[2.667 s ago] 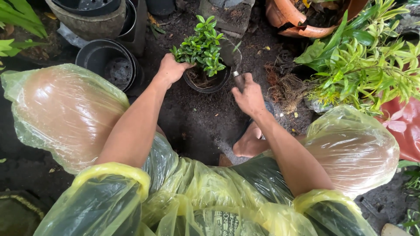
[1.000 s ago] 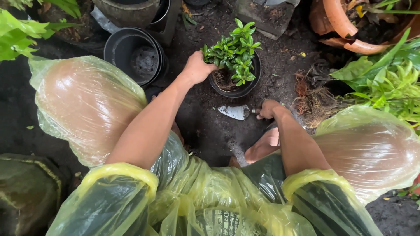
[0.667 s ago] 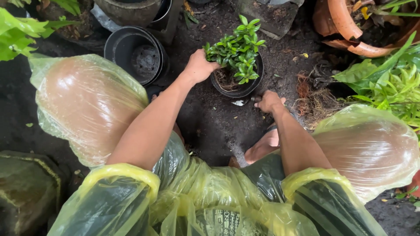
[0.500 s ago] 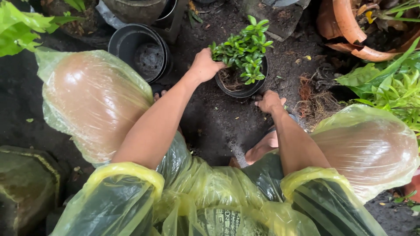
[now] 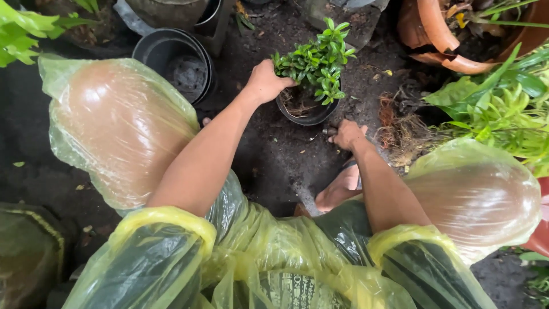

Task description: The person scoops soil into a black pot using a trowel, then places a small green plant into the pot. They continue to add soil around the plant and press it down with their hands to secure it.

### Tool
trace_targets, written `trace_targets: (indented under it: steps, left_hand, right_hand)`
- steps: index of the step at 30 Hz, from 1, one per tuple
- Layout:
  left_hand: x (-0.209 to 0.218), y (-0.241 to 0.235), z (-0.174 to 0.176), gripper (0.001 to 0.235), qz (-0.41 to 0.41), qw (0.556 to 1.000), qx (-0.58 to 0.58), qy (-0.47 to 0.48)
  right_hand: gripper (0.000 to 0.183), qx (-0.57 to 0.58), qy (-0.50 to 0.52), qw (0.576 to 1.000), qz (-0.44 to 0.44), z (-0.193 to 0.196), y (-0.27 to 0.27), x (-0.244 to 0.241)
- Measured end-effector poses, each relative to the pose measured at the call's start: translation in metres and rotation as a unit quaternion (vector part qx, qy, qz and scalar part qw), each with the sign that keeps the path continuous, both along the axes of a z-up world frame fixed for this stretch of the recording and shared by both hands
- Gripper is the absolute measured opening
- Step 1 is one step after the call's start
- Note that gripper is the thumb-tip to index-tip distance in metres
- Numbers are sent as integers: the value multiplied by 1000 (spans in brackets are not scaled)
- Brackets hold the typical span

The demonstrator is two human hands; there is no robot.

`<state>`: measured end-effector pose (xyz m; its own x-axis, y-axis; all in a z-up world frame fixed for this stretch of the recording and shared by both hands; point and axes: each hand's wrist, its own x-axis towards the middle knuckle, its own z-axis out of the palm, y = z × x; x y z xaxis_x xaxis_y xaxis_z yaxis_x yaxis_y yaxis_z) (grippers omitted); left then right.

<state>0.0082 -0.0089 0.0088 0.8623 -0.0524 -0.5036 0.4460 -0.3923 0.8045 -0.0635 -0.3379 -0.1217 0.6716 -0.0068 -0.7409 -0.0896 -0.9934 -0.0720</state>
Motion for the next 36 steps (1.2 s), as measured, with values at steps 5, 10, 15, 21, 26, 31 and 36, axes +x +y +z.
trace_targets:
  steps: [5,10,15,21,26,31,36]
  left_hand:
    - [2,-14,10,66,-30,998,54,-5]
    - [5,-23,17,77,-51,998,38,-10]
    - [6,-23,26,92,-64,995,64,29]
    - [11,-18,23,93,-70,993,76,51]
    - [14,-16,10,87,-73,994,72,35]
    - [13,-15,13,84,-73,993,75,45]
    - [12,-13,17,95,-76,992,87,56]
  right_hand:
    - [52,57,-5,997,60,5,-19,-15]
    - [52,66,16,997,35,129,13,-26]
    - [49,63,87,988,-111,264,57,-30]
    - [56,105,-1,994,-27,291,57,-24]
    - [53,148,41,987,-40,267,68,-16]
    - [35,209,15,974,-89,242,61,-10]
    - [24,284,103,947,-106,260,52,-9]
